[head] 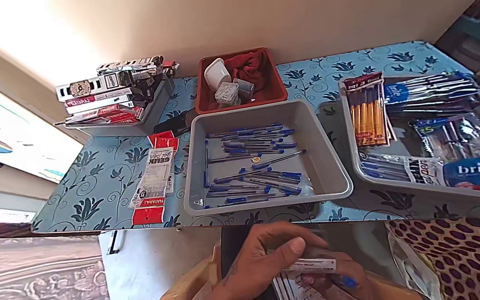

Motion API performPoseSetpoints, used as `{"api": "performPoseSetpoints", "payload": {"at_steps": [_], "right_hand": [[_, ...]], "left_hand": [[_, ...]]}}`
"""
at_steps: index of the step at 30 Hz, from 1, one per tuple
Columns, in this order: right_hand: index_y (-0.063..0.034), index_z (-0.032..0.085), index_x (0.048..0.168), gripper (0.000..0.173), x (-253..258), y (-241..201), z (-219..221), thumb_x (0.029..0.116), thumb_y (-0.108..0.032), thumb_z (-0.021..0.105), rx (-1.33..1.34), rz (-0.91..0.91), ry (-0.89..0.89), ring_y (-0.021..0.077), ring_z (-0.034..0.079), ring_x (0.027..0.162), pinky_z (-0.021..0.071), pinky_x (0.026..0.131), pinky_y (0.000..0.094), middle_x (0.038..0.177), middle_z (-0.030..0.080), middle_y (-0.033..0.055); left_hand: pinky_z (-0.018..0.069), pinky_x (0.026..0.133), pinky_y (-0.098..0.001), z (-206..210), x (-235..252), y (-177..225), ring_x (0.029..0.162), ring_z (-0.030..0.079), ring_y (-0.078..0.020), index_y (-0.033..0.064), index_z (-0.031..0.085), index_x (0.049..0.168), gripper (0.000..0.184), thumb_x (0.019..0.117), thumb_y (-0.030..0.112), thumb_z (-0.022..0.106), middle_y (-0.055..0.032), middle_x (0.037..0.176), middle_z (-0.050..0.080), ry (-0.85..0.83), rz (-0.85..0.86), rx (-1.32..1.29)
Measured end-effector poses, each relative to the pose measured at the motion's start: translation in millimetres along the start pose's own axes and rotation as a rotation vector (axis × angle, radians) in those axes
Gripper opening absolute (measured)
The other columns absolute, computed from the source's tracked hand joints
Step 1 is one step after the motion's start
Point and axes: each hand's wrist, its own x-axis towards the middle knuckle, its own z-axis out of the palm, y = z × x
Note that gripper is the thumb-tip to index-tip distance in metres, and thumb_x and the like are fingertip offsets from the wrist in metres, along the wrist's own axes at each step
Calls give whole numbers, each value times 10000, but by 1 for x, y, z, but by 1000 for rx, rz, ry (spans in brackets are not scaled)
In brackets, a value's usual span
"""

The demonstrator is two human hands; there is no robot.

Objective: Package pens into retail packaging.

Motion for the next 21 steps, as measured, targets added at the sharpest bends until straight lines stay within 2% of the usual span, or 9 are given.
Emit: {"api": "performPoseSetpoints", "payload": {"at_steps": [2,4,8,11,13,15,18,19,21], "right_hand": [[-177,713,1179,185,2,-2,4,1005,-200,652,24,34,31,-89,627,1099,530,962,150,1152,721,-140],[-212,686,1254,255,5,-1,6,1000,-207,661,12,34,30,-82,608,1159,520,1004,166,1225,699,-159],[-157,698,1198,211,11,2,2,1044,-255,592,-99,42,-23,-102,627,1084,525,955,130,1139,726,-120],[-60,676,1039,210,18,0,-1,1058,-233,559,-260,15,-124,-96,634,962,496,871,78,975,723,-20],[-56,667,1010,227,17,-3,-2,1054,-243,545,-409,2,-151,-29,639,870,484,776,96,892,703,36],[-57,640,1043,284,17,-4,-4,1068,-316,527,-516,5,-144,11,649,880,504,775,115,932,693,62],[17,666,1170,432,22,-19,-8,1053,-382,549,-486,110,-48,74,680,1019,523,908,190,1101,728,158],[-23,640,1232,459,21,-22,-12,1066,-429,504,-477,142,-9,21,650,1033,508,913,165,1136,704,100],[-182,628,1298,441,20,-28,-21,1099,-478,369,-432,173,65,-100,571,910,464,784,86,1107,637,-94]], "left_hand": [[491,1063,-279,1,4,-1,1188,636,-58,89,717,1231,368,1079,328,482,14,1233,721,-126,-78,-183],[496,1002,-205,1,6,6,1125,630,30,114,727,1187,364,1101,295,423,80,1168,730,-171,-103,-197],[470,1108,-305,-4,14,25,1220,639,-102,-39,669,1240,483,1124,268,314,-62,1245,721,-139,-24,-122],[447,1141,-324,-8,15,37,1277,608,-129,-29,630,1309,482,1126,285,313,-75,1315,687,-126,46,-129],[445,1144,-326,-13,13,41,1282,602,-138,-59,598,1320,491,1130,282,299,-108,1325,674,-163,115,-77],[399,1184,-344,-17,10,46,1294,595,-143,-83,594,1295,512,1134,285,277,-137,1297,685,-186,194,64],[349,1221,-411,-24,6,53,1282,608,-188,-104,602,1244,526,1135,273,252,-183,1245,692,-215,265,195],[347,1222,-420,-27,5,53,1278,610,-203,-107,605,1240,518,1133,265,260,-194,1239,691,-222,279,203],[335,1224,-428,-30,4,52,1293,601,-225,-108,611,1230,516,1133,261,264,-208,1245,685,-230,309,232]]}}
